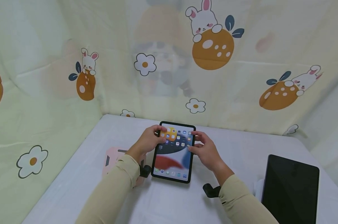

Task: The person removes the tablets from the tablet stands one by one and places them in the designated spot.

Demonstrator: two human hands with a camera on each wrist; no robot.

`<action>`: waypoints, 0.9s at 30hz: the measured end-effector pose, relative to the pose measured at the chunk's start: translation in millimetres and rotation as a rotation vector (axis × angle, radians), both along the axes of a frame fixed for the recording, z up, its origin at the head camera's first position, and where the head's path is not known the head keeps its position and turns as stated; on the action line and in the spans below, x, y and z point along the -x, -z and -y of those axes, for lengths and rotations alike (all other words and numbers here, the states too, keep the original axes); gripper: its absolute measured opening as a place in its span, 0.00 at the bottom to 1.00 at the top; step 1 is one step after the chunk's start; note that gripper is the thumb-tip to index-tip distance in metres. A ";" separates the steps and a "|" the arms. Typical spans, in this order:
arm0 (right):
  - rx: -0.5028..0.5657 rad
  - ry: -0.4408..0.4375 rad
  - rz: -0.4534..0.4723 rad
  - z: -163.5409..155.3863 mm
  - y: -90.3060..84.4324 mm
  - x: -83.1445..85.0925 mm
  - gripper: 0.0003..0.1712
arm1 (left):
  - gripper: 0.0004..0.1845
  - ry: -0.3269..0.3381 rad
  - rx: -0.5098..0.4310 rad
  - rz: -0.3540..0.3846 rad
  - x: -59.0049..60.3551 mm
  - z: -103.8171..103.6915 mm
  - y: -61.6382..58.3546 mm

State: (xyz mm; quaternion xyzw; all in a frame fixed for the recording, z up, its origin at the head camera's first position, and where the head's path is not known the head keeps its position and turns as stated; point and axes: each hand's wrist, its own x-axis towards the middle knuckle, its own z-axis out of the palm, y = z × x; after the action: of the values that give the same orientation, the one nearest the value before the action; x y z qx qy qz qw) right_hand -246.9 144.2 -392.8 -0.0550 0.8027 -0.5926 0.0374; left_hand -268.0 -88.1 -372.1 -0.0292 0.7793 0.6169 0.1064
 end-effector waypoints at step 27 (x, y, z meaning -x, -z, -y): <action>0.045 0.076 0.054 3.9 28.8 12.1 0.34 | 0.17 -0.167 0.123 -0.058 8.0 -28.1 23.0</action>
State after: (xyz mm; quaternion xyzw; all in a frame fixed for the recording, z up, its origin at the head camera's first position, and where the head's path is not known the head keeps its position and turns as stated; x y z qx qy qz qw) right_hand -259.0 140.3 -421.6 -0.0094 0.7895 -0.6127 0.0350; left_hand -276.0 -59.9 -395.1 -0.0827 0.8134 0.5750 0.0301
